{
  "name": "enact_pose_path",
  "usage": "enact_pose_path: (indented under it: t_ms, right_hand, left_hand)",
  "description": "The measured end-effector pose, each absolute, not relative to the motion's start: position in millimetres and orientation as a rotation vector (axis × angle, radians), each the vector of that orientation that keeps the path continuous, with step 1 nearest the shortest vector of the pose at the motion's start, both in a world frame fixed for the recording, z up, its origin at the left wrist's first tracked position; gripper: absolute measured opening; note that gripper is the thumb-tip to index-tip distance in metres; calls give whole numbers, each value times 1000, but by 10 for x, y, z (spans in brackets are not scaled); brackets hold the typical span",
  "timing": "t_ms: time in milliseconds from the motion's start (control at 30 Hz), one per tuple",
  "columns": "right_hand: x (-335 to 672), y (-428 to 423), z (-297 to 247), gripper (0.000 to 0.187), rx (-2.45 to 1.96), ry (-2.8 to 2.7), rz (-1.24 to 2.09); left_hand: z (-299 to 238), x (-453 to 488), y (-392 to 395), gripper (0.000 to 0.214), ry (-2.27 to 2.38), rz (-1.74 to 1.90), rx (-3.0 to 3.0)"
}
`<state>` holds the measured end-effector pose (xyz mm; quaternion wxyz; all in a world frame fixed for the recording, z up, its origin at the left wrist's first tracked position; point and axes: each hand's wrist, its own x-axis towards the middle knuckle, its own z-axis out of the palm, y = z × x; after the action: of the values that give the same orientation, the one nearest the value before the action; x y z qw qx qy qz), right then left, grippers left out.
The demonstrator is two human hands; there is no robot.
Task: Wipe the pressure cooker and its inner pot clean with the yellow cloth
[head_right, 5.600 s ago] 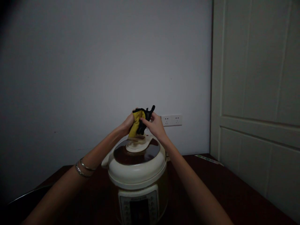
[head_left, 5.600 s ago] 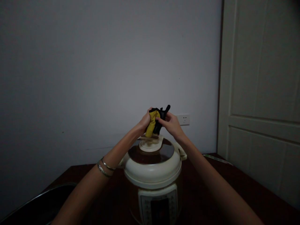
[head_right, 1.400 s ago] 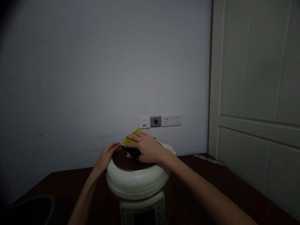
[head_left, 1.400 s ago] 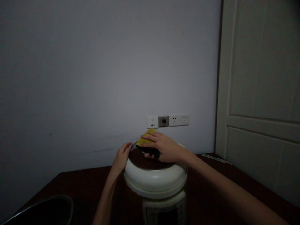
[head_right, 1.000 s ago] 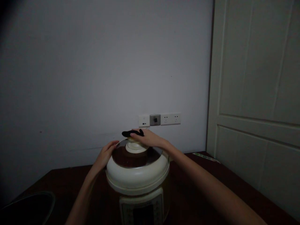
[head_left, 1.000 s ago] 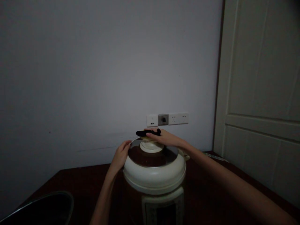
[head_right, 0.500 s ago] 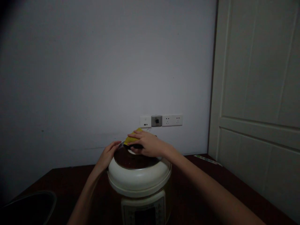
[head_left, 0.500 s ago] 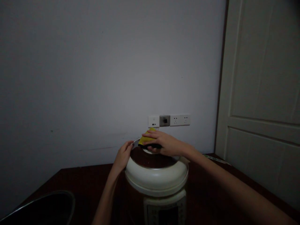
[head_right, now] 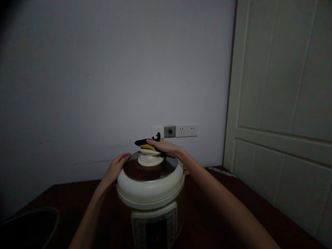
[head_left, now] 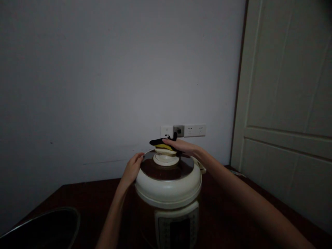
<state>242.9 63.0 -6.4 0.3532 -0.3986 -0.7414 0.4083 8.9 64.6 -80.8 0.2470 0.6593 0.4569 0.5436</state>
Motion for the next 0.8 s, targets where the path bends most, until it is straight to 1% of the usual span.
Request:
enact_pose_path:
  t_ms: [100,200,367,467,533,600,667,733,800]
  right_hand:
    - [2453,471,-103,46,-967,-1962,901]
    - [2424,267,-162,43,-940,-2029,609]
    - [2348,0,-352,48,-995,-2103,34]
    - [2321,-54,-361,43,-1005,-2264,-258]
    - [2294,-24,-291,41,-954,-2389,-391]
    - [2247,52,-183,40,-883,-2511,-460]
    - [2183,150,-63,37,-872,-2607,-442]
    - [2121,251,46,37,-957,-2634,-309]
    - [2083,349,130,39,-1046,-2609,-89]
  left_hand:
    - [-816,85,653,36,1242,1481,1804]
    - [-826,83,665,36,1246,1480,1799]
    - [-821,89,663,35,1256,1475,1803]
    - [-798,104,634,36,1247,1476,1812]
    - [-782,116,612,35,1244,1489,1819]
    - [-772,124,597,33,1246,1490,1815]
    - [-771,127,593,34,1240,1475,1806]
    - [-778,126,598,35,1222,1475,1797]
    - [-788,122,606,34,1201,1485,1797]
